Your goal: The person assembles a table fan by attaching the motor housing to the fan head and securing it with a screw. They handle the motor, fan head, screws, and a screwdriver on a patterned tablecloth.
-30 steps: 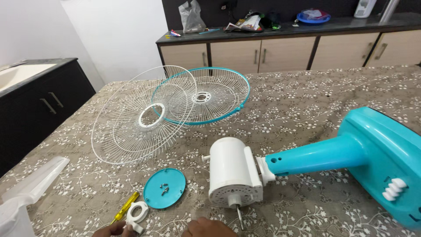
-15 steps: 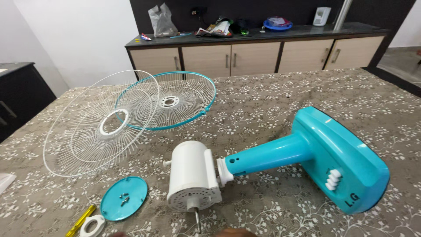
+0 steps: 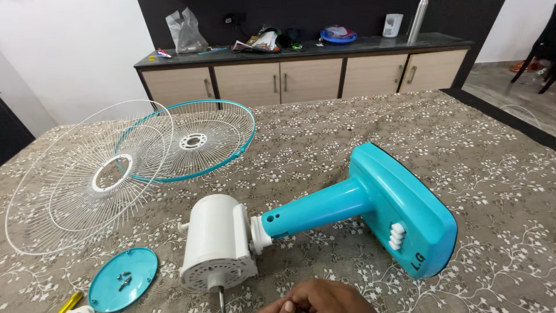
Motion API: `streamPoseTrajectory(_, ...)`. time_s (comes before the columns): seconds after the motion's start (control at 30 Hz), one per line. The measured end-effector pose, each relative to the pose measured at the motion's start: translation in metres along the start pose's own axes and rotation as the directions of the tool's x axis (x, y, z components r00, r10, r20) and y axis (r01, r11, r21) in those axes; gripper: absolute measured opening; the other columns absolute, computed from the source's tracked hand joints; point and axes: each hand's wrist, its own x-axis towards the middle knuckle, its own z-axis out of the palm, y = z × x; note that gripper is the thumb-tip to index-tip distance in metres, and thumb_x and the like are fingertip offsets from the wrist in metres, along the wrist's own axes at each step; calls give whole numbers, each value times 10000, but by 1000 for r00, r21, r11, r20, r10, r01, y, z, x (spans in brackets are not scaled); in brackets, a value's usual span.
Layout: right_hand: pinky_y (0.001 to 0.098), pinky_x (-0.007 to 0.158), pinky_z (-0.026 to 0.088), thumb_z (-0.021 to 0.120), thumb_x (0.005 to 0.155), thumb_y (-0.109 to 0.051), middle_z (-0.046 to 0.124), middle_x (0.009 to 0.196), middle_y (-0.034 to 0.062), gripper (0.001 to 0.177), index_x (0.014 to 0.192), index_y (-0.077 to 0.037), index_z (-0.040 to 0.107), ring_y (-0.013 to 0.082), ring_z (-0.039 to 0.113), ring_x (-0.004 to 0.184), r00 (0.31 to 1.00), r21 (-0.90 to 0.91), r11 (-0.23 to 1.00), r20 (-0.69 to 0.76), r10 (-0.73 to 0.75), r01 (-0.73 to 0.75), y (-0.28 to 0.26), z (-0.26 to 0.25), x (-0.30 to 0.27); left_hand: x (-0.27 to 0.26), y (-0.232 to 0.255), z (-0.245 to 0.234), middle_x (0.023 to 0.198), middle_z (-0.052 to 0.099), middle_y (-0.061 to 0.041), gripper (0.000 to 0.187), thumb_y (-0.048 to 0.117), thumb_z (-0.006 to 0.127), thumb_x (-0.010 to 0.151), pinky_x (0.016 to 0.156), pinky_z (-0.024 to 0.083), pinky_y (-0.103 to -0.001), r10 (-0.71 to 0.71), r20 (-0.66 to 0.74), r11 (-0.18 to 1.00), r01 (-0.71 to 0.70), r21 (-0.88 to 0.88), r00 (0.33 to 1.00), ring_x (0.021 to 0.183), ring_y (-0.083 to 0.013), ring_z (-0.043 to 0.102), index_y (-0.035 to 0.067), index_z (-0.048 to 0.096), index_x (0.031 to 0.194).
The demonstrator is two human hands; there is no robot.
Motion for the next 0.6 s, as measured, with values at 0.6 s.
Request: streamPoseTrajectory(0.6,321,711,633,774,819,-129,819,911,56,148,956,-81,804,182,819,808,924,4,971,-309,227,-238,7,-31,41,6,81,47,1050,712,-170,407,239,429,1051,807,566,-386,-280,-183,728,84,-680,943,900,-256,682,-2,641,1301)
